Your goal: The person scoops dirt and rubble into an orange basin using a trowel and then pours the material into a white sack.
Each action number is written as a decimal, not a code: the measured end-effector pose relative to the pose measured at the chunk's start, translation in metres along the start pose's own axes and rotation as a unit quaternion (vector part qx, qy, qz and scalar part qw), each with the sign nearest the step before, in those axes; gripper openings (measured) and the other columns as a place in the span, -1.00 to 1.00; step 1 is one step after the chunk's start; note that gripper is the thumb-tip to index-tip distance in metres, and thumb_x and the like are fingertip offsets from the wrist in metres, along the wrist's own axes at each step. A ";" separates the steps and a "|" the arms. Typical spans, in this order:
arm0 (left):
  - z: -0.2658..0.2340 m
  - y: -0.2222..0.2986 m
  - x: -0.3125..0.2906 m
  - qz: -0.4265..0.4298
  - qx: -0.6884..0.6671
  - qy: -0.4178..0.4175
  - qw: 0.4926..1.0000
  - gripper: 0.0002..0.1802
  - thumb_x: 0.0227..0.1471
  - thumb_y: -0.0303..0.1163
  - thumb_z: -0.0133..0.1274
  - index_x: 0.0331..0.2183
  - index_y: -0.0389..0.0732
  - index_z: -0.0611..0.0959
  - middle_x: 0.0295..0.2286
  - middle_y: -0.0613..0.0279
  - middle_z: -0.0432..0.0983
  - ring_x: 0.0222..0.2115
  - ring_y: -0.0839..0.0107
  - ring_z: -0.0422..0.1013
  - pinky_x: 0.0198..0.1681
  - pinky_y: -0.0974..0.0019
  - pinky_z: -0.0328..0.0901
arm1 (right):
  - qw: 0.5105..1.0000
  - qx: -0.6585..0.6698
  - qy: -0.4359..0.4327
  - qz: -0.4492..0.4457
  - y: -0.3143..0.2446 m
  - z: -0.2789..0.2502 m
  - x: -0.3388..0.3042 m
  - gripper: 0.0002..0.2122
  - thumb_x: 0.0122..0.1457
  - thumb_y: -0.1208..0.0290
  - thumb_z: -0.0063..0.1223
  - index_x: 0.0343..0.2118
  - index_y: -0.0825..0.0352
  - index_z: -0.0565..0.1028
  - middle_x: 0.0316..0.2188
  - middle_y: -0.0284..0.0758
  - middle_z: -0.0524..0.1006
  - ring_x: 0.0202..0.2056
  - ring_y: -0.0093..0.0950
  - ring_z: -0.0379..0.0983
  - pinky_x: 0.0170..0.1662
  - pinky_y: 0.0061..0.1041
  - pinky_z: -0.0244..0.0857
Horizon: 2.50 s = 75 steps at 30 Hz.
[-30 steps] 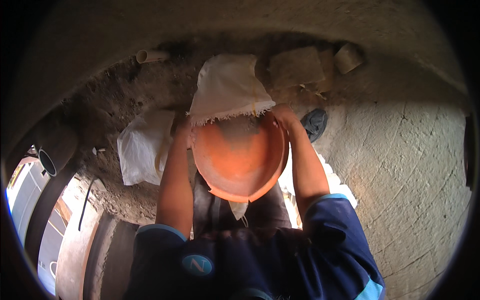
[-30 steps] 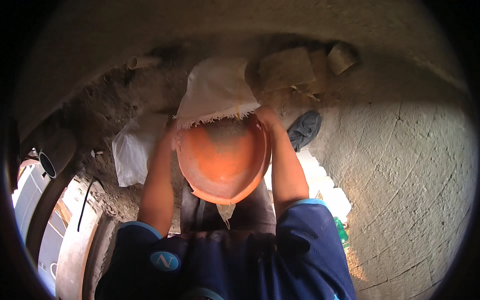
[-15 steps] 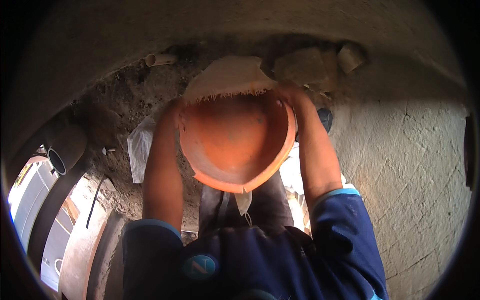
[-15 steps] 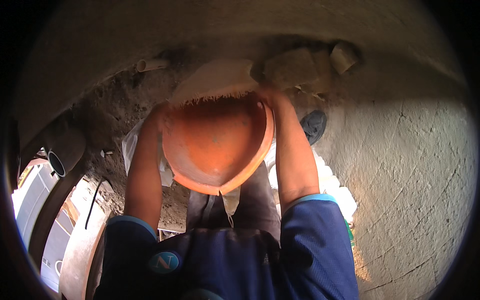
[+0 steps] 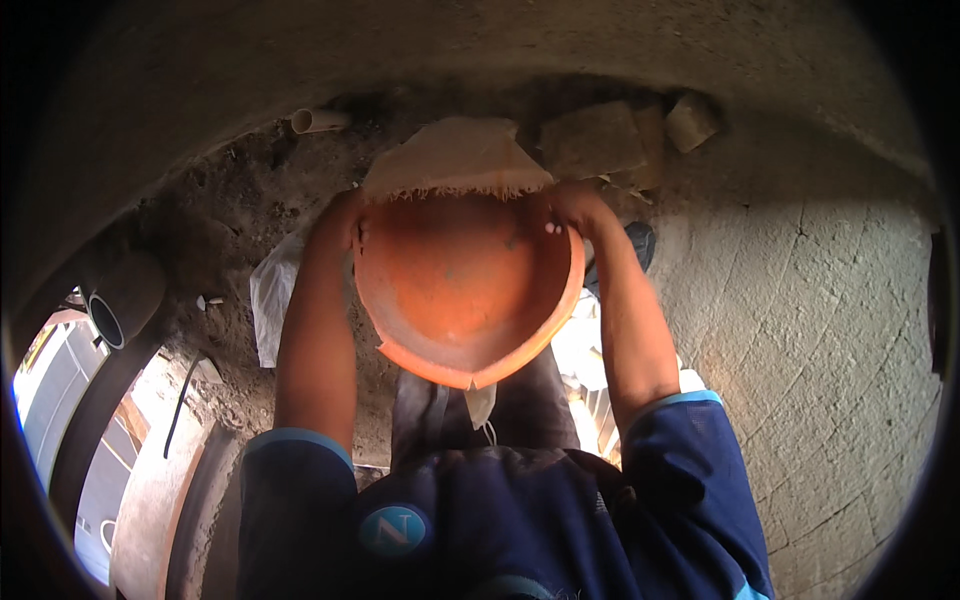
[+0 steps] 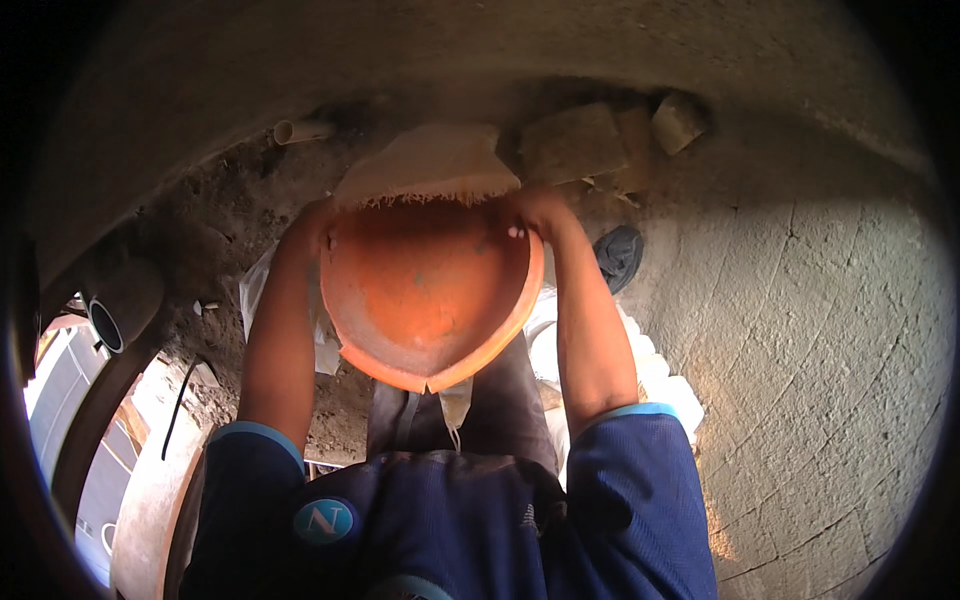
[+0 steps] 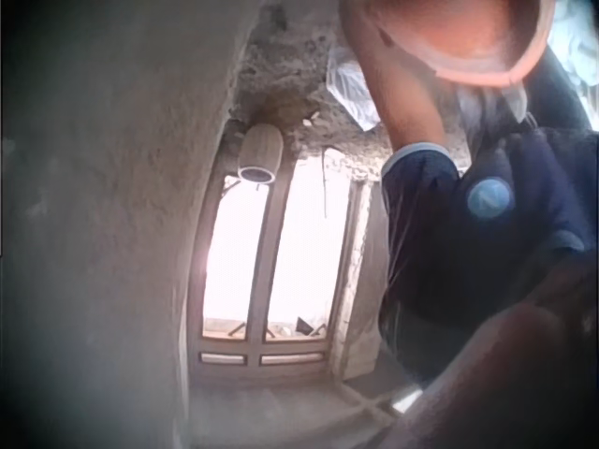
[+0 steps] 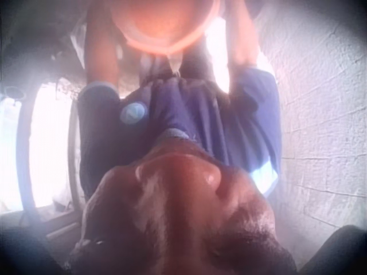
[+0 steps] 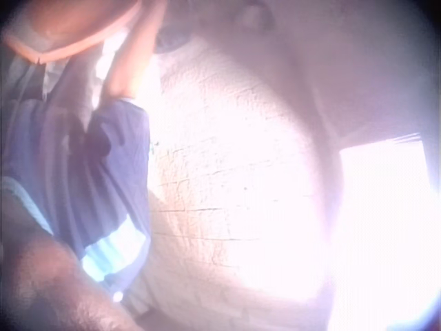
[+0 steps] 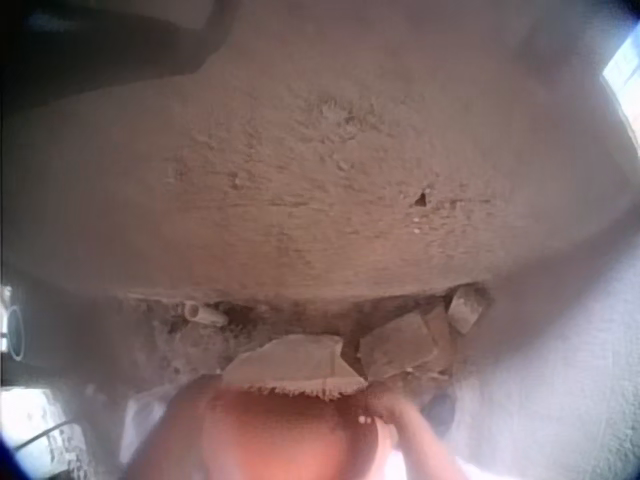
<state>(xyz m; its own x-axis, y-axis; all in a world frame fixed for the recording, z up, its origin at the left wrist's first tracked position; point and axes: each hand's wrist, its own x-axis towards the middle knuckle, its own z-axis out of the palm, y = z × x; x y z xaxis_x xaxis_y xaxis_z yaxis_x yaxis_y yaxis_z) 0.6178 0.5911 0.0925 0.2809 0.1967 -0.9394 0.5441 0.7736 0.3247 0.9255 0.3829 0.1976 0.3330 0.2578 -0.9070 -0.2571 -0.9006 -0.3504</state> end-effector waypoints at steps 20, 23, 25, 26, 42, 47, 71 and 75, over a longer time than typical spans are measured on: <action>-0.052 -0.128 -0.127 -0.077 -0.023 -0.054 0.995 -0.42 0.16 0.15 -0.26 -0.47 -0.19 0.51 -0.85 0.33 0.15 -0.90 0.49 0.05 -0.85 0.35 0.01 | 0.999 -0.042 0.014 -0.021 0.029 0.040 -0.164 -0.82 0.19 0.51 -0.14 -0.27 0.56 0.36 -0.70 -0.22 0.43 -0.73 -0.43 0.41 -0.68 -0.47 0.22; -0.073 -0.130 -0.170 -0.081 -0.043 -0.058 0.994 -0.43 0.17 0.14 -0.27 -0.40 -0.21 0.51 -0.83 0.34 0.13 -0.89 0.49 0.03 -0.84 0.35 0.04 | 0.999 -0.035 0.025 -0.033 0.016 0.058 -0.203 -0.87 0.17 0.51 -0.11 -0.31 0.50 0.36 -0.67 -0.25 0.44 -0.70 -0.46 0.40 -0.64 -0.50 0.24; -0.085 -0.126 -0.187 -0.092 -0.063 -0.062 0.992 -0.45 0.18 0.11 -0.28 -0.35 -0.20 0.50 -0.82 0.36 0.12 -0.88 0.49 0.02 -0.83 0.35 0.04 | 0.998 -0.028 0.028 -0.056 0.008 0.066 -0.220 -0.86 0.16 0.51 -0.12 -0.30 0.50 0.37 -0.66 -0.25 0.45 -0.69 -0.47 0.40 -0.63 -0.50 0.24; -0.089 -0.127 -0.199 -0.082 -0.071 -0.041 0.993 -0.47 0.19 0.11 -0.28 -0.34 -0.19 0.49 -0.81 0.37 0.11 -0.88 0.51 0.02 -0.83 0.37 0.02 | 0.997 -0.022 0.029 -0.070 0.007 0.072 -0.224 -0.86 0.16 0.51 -0.12 -0.30 0.50 0.37 -0.65 -0.25 0.45 -0.68 -0.47 0.40 -0.62 -0.49 0.25; -0.324 -0.196 -0.442 0.218 -0.344 0.199 0.891 -0.58 0.07 0.11 -0.05 -0.28 -0.05 0.49 -0.73 0.38 0.23 -0.86 0.65 -0.05 -0.85 0.53 -0.06 | 0.898 -0.008 -0.178 -0.402 -0.090 0.278 -0.384 -0.62 0.08 0.53 -0.05 0.00 0.46 0.35 -0.31 -0.17 0.52 -0.26 -0.44 0.46 -0.16 -0.48 0.30; -0.326 -0.238 -0.552 0.286 -0.384 0.400 0.782 -0.50 0.07 0.21 -0.11 -0.32 -0.03 0.53 -0.78 0.56 0.10 -0.83 0.71 -0.06 -0.82 0.58 -0.14 | 0.856 -0.123 -0.212 -0.456 -0.093 0.301 -0.379 -0.60 0.10 0.43 -0.01 0.01 0.46 0.38 -0.20 -0.09 0.53 -0.16 -0.39 0.45 -0.08 -0.45 0.28; 0.021 -0.575 -0.459 -0.206 0.038 0.709 0.673 -0.54 0.24 -0.17 -0.38 -0.13 -0.27 0.51 -0.46 -0.14 0.49 -0.40 -0.08 0.46 -0.38 0.04 0.36 | 0.842 -0.535 -0.006 -0.070 0.020 -0.074 -0.100 -0.76 0.03 0.34 -0.01 -0.70 0.33 0.42 -0.77 -0.32 0.40 -0.76 -0.49 0.26 -0.71 -0.42 0.07; 0.079 -0.530 -0.413 -0.169 -0.140 0.728 0.649 -0.31 0.18 0.13 -0.37 -0.24 -0.35 0.53 -0.37 -0.32 0.48 -0.30 -0.31 0.37 -0.24 -0.15 0.24 | 0.880 -0.448 -0.100 -0.120 -0.026 -0.051 -0.062 -0.86 0.07 0.38 -0.03 -0.50 0.31 0.49 -0.69 -0.37 0.42 -0.71 -0.55 0.28 -0.71 -0.56 0.04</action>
<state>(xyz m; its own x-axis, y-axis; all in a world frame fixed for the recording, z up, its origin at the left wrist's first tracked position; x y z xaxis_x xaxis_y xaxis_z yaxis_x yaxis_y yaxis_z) 0.2755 0.0523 0.3174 -0.9737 0.1898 -0.1259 0.1571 0.9599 0.2321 0.9572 0.3725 0.2750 0.0914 0.4543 -0.8862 0.6469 -0.7036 -0.2940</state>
